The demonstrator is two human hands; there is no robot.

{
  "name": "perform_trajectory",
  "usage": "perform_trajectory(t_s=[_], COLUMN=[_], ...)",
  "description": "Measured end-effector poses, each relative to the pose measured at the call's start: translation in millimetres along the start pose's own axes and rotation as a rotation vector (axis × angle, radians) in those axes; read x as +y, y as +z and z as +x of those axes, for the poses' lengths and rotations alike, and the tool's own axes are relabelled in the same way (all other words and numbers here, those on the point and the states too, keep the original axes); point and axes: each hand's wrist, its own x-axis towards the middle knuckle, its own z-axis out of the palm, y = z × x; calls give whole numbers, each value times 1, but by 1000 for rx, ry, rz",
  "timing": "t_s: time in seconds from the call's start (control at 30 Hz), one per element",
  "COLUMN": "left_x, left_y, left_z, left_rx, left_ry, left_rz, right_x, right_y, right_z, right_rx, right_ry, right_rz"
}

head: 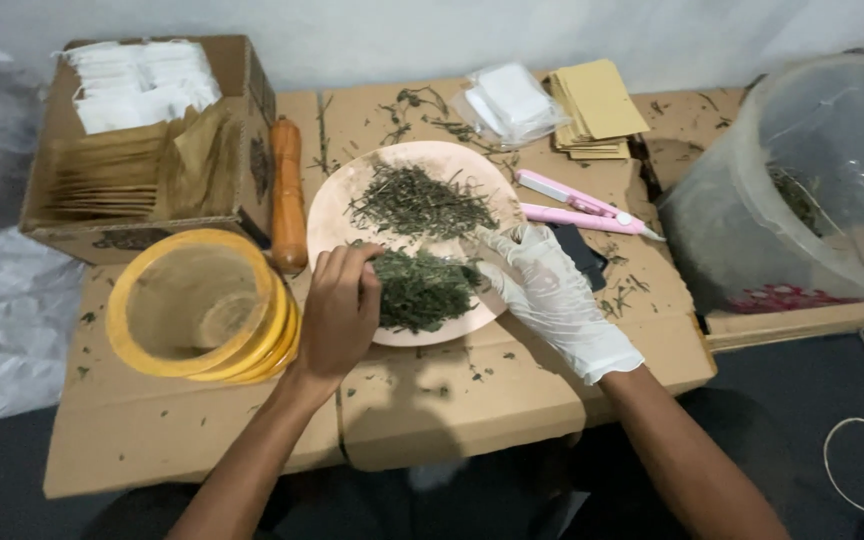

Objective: The person grinds dried leaves using a wooden mortar and pestle by hand, then uses a small piece of paper to scoop the ground leaves into a white filter bag.

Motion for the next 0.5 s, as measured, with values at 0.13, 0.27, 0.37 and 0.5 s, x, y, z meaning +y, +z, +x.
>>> perform_trajectory(t_s=[0.13, 0.27, 0.37, 0.5], left_x=[-10, 9, 30, 24], left_y=[24, 49, 63, 108], left_z=[-11, 9, 43, 119], left_rx=[-31, -21, 8, -78], left_ry=[125, 376, 438, 443], left_rz=[54, 121, 104, 99], right_x=[55, 67, 82, 131], right_y=[8, -21, -28, -17], right_z=[3, 21, 46, 100], right_rx=[50, 91, 81, -23], right_ry=[-52, 16, 54, 225], right_rz=[90, 217, 218, 75])
